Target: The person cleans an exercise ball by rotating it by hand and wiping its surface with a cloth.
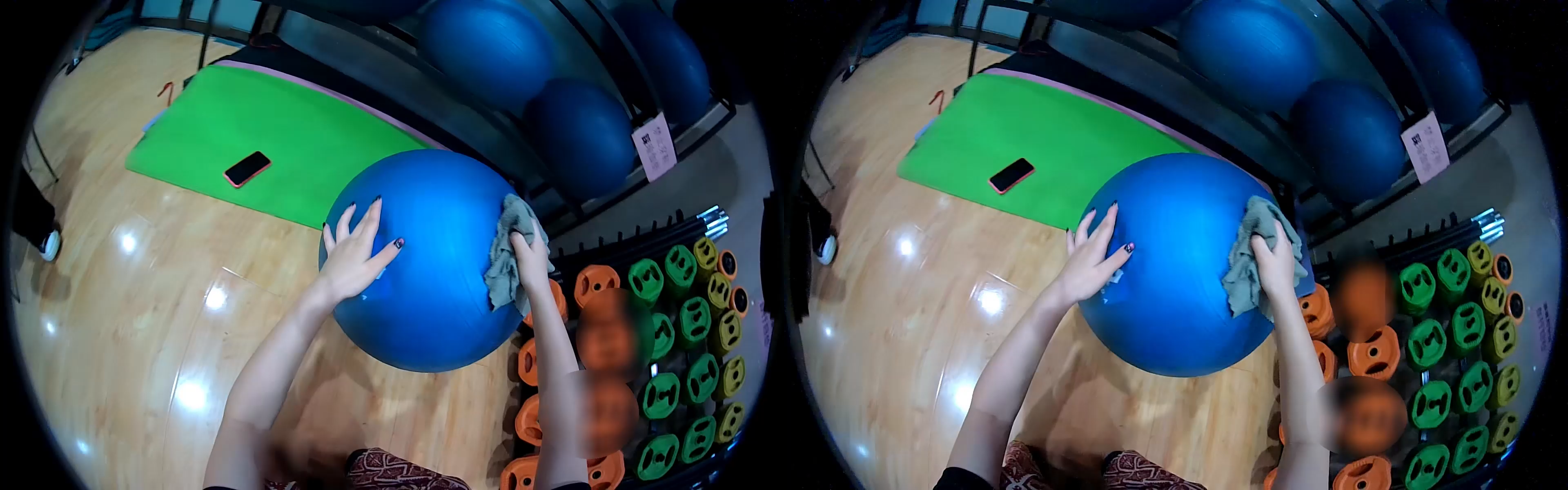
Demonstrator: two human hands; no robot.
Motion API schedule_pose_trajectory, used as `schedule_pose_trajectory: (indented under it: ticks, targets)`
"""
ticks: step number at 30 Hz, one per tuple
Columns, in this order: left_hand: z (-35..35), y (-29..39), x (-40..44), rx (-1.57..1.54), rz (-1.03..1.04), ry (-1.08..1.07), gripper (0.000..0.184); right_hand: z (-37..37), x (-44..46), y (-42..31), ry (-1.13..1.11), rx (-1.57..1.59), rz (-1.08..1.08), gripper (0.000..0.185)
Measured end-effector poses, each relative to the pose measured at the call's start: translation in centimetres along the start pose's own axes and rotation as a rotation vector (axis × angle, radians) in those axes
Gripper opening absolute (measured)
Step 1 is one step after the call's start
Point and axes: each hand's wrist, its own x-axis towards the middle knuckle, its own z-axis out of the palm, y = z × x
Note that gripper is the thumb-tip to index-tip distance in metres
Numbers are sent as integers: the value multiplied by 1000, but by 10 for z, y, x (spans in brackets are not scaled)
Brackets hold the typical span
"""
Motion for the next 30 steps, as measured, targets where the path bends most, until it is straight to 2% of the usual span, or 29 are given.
schedule_pose_trajectory:
  ticks: [2, 5, 9, 11, 12, 15, 17, 18, 19, 21, 23, 25, 27, 30]
  targets:
    - [11, 7, 12, -1, -11, 8, 82, -17, -9, 44, 54, 155, 43, 47]
    - [34, 19, 24, 55, -19, 34, 86, -38, -29, 66, 154, 306, 141, 45]
    - [67, 58, 12, 291, 198, -12, 83, -52, -34, 69, 188, 280, 225, 47]
    - [84, 78, -2, 238, 307, -55, 76, -51, -26, 59, 69, 72, 45, 48]
    - [91, 91, -12, 189, 373, -83, 73, -49, -18, 67, -5, -1, 34, 49]
    - [116, 123, -33, 78, 534, -137, 64, -23, -3, 23, -170, -499, -109, 51]
    - [116, 132, -35, 36, 528, -238, 64, -21, 2, 27, -172, -546, -93, 51]
    - [116, 129, -36, -32, 513, -144, 64, -25, 2, 32, -167, -508, -102, 51]
    - [109, 123, -32, -39, 517, -144, 64, -28, 1, 32, -164, -514, -99, 51]
    - [92, 97, -23, 9, 326, -18, 67, -28, -14, 34, -134, -557, -107, 51]
    - [89, 66, -10, 9, 258, 53, 76, -25, -28, 26, -142, -579, -114, 52]
    - [93, 45, -7, 7, 227, 80, 89, -20, -38, 13, -135, -633, -234, 51]
    - [90, 38, -11, 60, 241, -31, 116, -12, -51, -11, -165, -628, -283, 49]
    - [88, 13, -25, 60, 250, -136, 130, -15, -73, -35, -323, -644, -347, 50]
